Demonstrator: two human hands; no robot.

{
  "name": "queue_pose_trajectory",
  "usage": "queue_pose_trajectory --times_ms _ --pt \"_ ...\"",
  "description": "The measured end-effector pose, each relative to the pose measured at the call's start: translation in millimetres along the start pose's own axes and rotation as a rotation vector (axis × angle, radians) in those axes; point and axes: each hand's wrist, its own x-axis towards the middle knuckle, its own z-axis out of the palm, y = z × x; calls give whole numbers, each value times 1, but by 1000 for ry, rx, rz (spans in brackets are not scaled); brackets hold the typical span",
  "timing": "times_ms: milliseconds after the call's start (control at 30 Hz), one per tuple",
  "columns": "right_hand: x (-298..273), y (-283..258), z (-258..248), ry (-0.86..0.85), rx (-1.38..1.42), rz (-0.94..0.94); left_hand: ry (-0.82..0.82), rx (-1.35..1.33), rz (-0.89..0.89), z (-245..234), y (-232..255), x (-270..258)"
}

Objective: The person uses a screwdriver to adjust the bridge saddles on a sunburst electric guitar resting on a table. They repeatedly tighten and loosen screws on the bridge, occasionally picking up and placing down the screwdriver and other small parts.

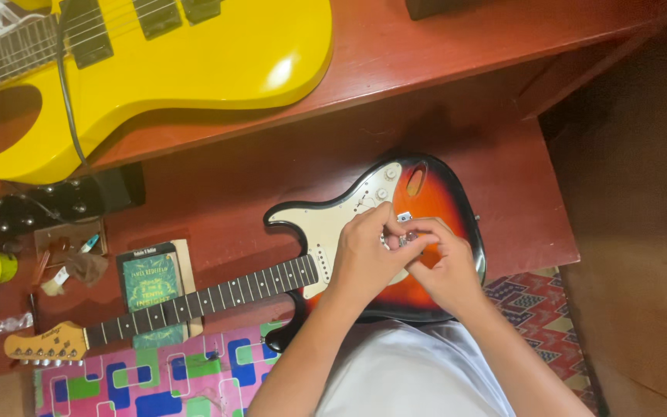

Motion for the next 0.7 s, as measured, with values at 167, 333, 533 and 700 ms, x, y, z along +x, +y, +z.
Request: queue_pose_trajectory --times_ms 167,333,533,700 --pt "19 12 -15 -17 -133 -155 75 37 -2 0 17 0" --pt "29 15 -27 -181 87 104 140 7 -74 2 14 -5" --pt "40 21 -13 -293 63 -47 256 -12 -189 18 3 -3" --pt "54 31 -23 -247 -98 -123 198 -136 -188 15 22 0"
